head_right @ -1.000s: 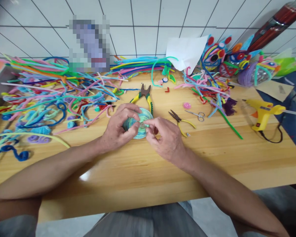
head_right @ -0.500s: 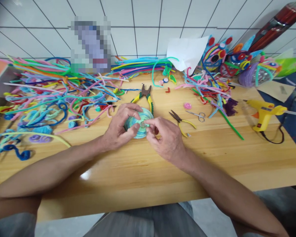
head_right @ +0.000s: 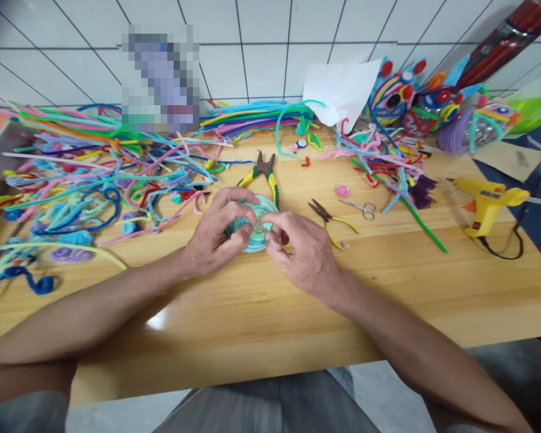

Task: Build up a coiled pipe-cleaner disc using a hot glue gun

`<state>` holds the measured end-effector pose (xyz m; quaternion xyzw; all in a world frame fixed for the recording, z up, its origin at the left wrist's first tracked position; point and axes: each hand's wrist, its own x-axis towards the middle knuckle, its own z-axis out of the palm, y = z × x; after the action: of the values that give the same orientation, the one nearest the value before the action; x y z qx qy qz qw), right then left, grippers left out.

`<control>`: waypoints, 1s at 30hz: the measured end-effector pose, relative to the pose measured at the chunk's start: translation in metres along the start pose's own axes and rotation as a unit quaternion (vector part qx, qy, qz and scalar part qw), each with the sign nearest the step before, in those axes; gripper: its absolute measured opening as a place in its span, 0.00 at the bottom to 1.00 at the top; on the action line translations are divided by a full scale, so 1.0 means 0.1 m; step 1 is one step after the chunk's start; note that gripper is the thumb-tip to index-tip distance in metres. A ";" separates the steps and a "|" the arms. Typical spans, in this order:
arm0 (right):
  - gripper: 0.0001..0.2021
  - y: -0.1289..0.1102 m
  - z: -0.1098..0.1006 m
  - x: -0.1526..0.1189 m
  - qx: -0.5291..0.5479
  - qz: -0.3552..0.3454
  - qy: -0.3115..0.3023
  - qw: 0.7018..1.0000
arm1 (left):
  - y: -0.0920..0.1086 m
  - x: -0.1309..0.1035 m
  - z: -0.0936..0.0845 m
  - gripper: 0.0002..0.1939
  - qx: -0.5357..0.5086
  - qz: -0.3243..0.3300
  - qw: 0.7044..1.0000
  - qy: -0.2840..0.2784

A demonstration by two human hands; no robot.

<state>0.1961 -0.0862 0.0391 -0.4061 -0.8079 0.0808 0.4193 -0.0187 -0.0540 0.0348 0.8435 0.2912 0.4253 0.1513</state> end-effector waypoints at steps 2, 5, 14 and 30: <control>0.10 0.00 0.00 0.00 0.003 -0.004 -0.002 1.000 | 0.00 0.00 0.01 0.06 0.001 0.005 1.000 0.005; 0.10 -0.01 0.00 0.01 0.008 -0.005 -0.002 1.000 | 0.00 0.00 0.02 0.06 0.003 0.008 1.000 0.012; 0.10 -0.01 0.02 0.01 0.016 0.007 0.004 1.000 | -0.01 -0.01 0.01 0.07 -0.002 -0.001 1.000 0.004; 0.11 0.02 0.09 0.01 0.051 0.017 0.016 0.998 | -0.01 0.03 -0.06 0.03 -0.030 -0.054 0.998 -0.023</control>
<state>0.1905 -0.0820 0.0331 -0.3991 -0.7890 0.1227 0.4508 -0.0226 -0.0515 0.0404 0.8312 0.3201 0.4053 0.2057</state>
